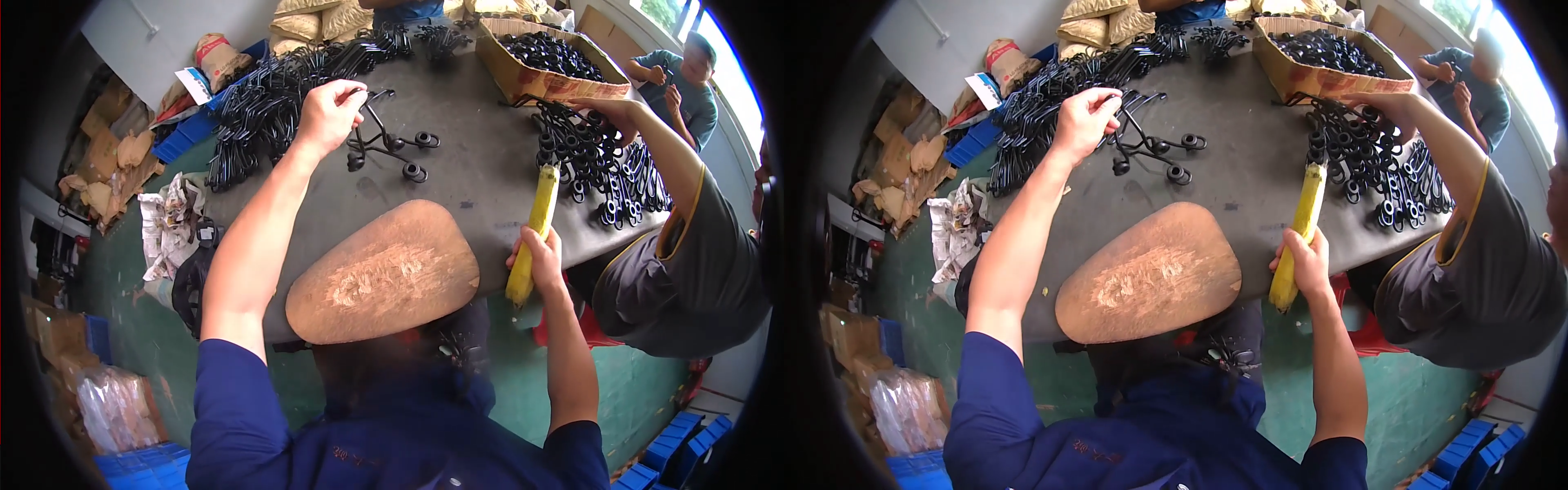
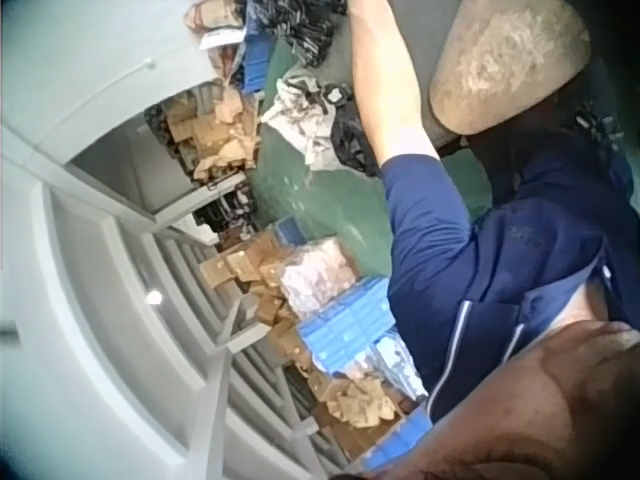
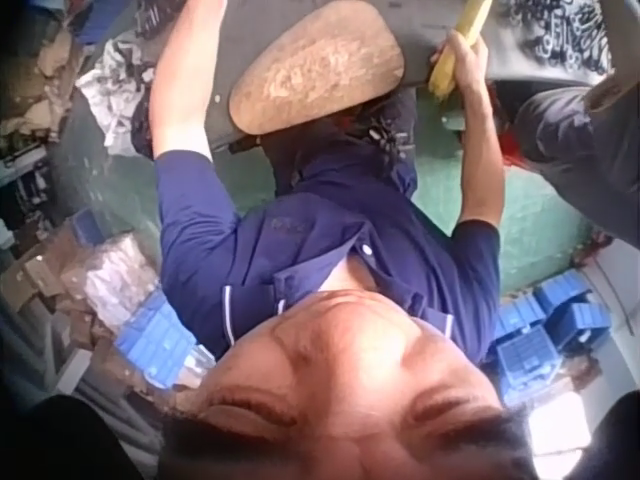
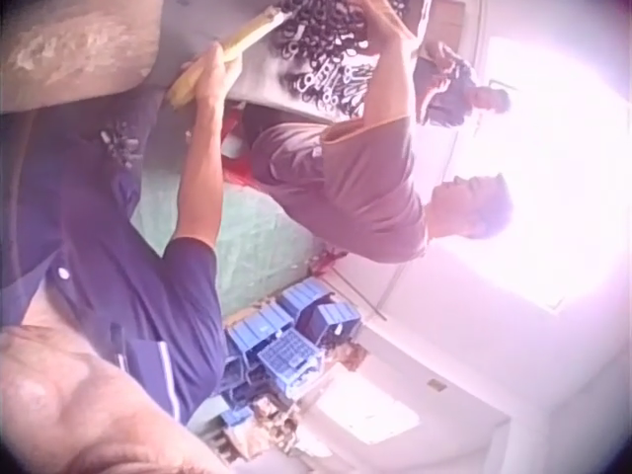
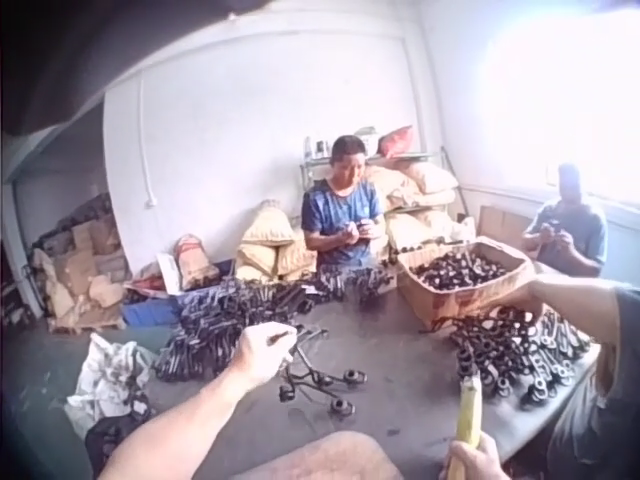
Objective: Assembling black metal wire components by tapping them onto a wooden form using a yellow mallet at a workshop table.
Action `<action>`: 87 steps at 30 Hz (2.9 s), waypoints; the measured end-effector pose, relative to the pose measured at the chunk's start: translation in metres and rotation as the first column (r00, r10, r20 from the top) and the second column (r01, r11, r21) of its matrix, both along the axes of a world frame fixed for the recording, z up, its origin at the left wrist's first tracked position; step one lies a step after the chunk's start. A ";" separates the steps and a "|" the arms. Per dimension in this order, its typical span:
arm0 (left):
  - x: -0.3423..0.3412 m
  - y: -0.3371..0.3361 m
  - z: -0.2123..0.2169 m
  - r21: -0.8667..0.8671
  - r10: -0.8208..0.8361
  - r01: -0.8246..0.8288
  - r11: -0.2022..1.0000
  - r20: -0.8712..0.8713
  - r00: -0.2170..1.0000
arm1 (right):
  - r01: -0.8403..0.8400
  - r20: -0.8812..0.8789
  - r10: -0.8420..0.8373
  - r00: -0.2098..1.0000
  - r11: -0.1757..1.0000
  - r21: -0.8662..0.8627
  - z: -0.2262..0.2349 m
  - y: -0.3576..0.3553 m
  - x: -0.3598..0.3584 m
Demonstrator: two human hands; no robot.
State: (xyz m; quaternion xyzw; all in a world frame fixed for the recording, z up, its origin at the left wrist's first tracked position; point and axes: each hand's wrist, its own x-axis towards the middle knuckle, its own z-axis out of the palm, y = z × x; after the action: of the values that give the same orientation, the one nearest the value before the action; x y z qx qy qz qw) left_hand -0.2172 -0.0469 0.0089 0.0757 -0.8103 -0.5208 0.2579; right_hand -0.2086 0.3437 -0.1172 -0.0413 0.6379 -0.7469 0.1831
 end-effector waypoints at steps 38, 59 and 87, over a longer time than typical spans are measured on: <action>0.133 0.101 0.002 -0.337 -0.402 0.356 0.872 -0.075 0.913 | -0.450 0.061 0.549 0.834 0.611 0.652 0.027 -0.053 0.195; 0.109 -0.149 -0.119 -0.434 0.424 -0.259 0.863 0.343 0.838 | -0.133 0.138 0.097 0.986 0.949 0.286 0.023 -0.010 0.055; 0.160 0.090 -0.024 0.286 -0.550 0.499 0.818 0.140 0.823 | -0.028 -0.298 0.018 0.954 0.999 -0.031 0.145 -0.031 0.149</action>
State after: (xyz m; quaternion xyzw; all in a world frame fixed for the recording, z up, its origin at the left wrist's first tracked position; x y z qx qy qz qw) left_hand -0.0571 0.0426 -0.0147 -0.0654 -0.7545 -0.6530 0.0032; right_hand -0.0593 0.3128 0.0273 -0.1640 0.6447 -0.7408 0.0927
